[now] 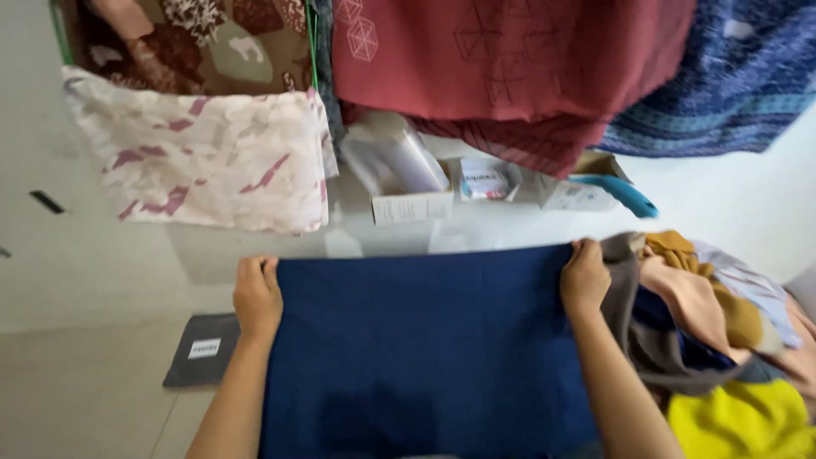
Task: Cleaning a blue hijab with a lint roller and folding it neatly.
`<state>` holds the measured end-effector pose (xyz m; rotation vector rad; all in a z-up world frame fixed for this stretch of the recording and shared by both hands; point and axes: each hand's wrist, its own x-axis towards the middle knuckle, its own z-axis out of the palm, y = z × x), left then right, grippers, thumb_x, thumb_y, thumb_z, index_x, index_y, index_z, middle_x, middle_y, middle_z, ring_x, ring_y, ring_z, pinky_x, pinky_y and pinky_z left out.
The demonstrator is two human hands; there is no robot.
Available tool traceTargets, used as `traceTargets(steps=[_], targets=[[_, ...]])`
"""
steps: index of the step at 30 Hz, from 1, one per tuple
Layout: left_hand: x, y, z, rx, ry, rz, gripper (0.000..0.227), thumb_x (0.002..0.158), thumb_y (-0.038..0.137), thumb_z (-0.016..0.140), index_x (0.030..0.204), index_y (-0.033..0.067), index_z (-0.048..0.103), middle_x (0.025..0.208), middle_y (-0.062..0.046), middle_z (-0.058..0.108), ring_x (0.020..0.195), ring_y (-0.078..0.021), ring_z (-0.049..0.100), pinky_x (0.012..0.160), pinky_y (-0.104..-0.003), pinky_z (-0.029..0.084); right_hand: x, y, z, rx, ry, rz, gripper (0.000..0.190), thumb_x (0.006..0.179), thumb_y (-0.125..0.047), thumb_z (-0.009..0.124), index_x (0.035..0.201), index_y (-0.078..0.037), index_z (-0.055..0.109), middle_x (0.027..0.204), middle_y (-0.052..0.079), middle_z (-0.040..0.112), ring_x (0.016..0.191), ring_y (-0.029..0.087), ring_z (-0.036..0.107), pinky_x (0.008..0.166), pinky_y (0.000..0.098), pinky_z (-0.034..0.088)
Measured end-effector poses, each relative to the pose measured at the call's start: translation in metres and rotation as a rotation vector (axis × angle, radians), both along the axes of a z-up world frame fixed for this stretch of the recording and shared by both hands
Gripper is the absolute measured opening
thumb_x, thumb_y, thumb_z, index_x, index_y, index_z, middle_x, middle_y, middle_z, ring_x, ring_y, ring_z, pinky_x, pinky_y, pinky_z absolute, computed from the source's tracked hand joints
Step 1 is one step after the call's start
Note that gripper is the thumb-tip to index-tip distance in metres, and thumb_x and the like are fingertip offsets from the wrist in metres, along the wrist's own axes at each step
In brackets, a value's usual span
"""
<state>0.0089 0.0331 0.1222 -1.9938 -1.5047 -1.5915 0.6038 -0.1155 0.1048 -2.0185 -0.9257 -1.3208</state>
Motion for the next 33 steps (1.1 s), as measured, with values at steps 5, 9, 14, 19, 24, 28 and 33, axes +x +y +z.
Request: traceTargets(steps=[5, 9, 14, 19, 24, 28, 33], targets=[[0.017, 0.038, -0.064, -0.19, 0.13, 0.102, 0.033, 0.114, 0.046, 0.05, 0.109, 0.0157, 0.061, 0.096, -0.005, 0.061, 0.073, -0.0345, 0.071, 0.065, -0.047, 0.062, -0.009, 0.019, -0.046, -0.128, -0.002, 0.006, 0.025, 0.117, -0.04, 0.053, 0.105, -0.019, 0.058, 0.073, 0.003, 0.058, 0.05, 0.031, 0.065, 0.051, 0.04, 0.057], [0.023, 0.049, -0.101, -0.426, 0.293, 0.201, 0.039, 0.11, 0.056, 0.048, 0.109, 0.02, 0.063, 0.101, -0.004, 0.065, 0.075, -0.0363, 0.075, 0.066, -0.051, 0.063, -0.011, 0.02, -0.061, -0.298, 0.048, 0.028, 0.027, 0.116, -0.042, 0.054, 0.103, -0.018, 0.057, 0.085, 0.004, 0.064, 0.057, 0.034, 0.068, 0.052, 0.0416, 0.058], [0.028, 0.034, -0.065, -0.457, 0.465, 0.262, 0.038, 0.103, 0.052, 0.059, 0.118, 0.0177, 0.066, 0.105, -0.006, 0.068, 0.089, -0.0333, 0.076, 0.071, -0.048, 0.062, -0.001, 0.018, -0.061, -0.432, -0.022, 0.021, 0.033, 0.089, -0.041, 0.079, 0.111, -0.02, 0.066, 0.098, 0.003, 0.067, 0.085, 0.028, 0.071, 0.065, 0.0379, 0.055], [0.103, -0.016, -0.01, -0.184, 0.603, 0.118, 0.037, 0.092, 0.043, 0.07, 0.12, 0.0192, 0.073, 0.098, -0.012, 0.072, 0.091, -0.0345, 0.074, 0.077, -0.047, 0.059, -0.151, 0.031, 0.001, -0.368, 0.009, 0.463, 0.037, 0.077, -0.034, 0.087, 0.105, -0.016, 0.073, 0.095, 0.011, 0.07, 0.087, 0.034, 0.067, 0.073, 0.0448, 0.052], [0.183, -0.074, -0.064, -0.479, 0.57, -0.378, 0.054, 0.101, 0.016, 0.049, 0.153, 0.006, 0.044, 0.159, -0.015, 0.047, 0.149, -0.0392, 0.037, 0.119, -0.057, 0.029, -0.274, 0.02, -0.005, -1.161, 0.349, 0.799, 0.055, 0.111, -0.033, 0.023, 0.16, -0.008, 0.031, 0.169, 0.013, 0.028, 0.157, 0.032, 0.021, 0.125, 0.0567, 0.01], [0.152, -0.069, -0.042, -0.57, 0.62, -0.318, 0.053, 0.104, 0.045, 0.046, 0.154, 0.0267, 0.05, 0.161, -0.007, 0.046, 0.148, -0.0367, 0.04, 0.118, -0.059, 0.033, -0.22, 0.02, -0.023, -1.007, 0.273, 0.776, 0.06, 0.107, -0.052, 0.036, 0.159, -0.023, 0.04, 0.164, 0.007, 0.04, 0.151, 0.031, 0.036, 0.12, 0.0577, 0.027], [0.078, -0.038, -0.049, -0.675, 0.632, -0.033, 0.062, 0.103, 0.062, 0.039, 0.157, 0.0319, 0.046, 0.165, -0.004, 0.044, 0.151, -0.0347, 0.042, 0.119, -0.055, 0.037, -0.091, 0.009, -0.059, -0.503, -0.149, 0.566, 0.05, 0.099, -0.053, 0.056, 0.141, -0.026, 0.062, 0.142, 0.004, 0.064, 0.122, 0.029, 0.062, 0.084, 0.0502, 0.054]])
